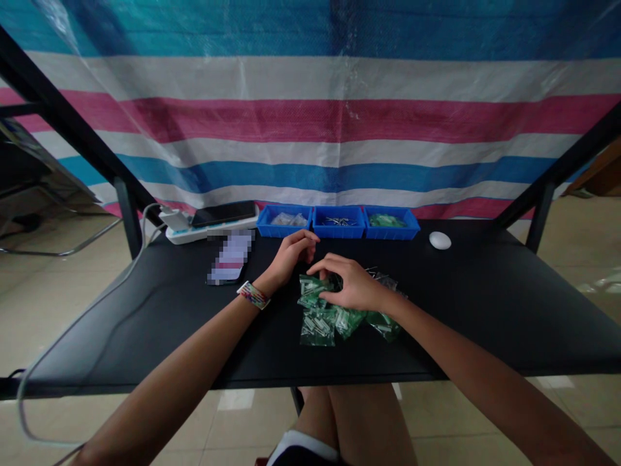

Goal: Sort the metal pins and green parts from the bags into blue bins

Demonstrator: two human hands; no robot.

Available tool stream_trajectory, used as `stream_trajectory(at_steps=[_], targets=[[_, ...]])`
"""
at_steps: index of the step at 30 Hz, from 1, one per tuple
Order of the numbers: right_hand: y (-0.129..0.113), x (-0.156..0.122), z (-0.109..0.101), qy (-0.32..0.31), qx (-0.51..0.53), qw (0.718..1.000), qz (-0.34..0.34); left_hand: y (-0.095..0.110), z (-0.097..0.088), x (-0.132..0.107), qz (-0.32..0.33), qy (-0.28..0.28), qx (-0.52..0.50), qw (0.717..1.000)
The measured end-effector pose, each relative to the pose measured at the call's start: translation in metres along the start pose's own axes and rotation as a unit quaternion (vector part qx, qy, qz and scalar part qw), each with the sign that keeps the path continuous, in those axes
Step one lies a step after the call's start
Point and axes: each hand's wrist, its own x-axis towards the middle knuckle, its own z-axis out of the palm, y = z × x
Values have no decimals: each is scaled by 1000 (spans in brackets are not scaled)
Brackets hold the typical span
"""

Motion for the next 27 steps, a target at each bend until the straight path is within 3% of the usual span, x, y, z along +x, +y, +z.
stream_trajectory(at_steps=[5,10,13,18,27], targets=[[18,6,-5,146,173,971,72,0,0,-1,-15,-69,-13,997],[32,10,-14,261,202,937,115,3,5,-4,-21,-106,41,993],[36,12,-17,274,217,928,125,6,8,-7,21,-96,105,990],[42,13,-18,269,305,895,181,8,9,-7,63,-68,121,988],[41,13,-21,250,314,897,186,11,9,-10,63,-74,122,988]])
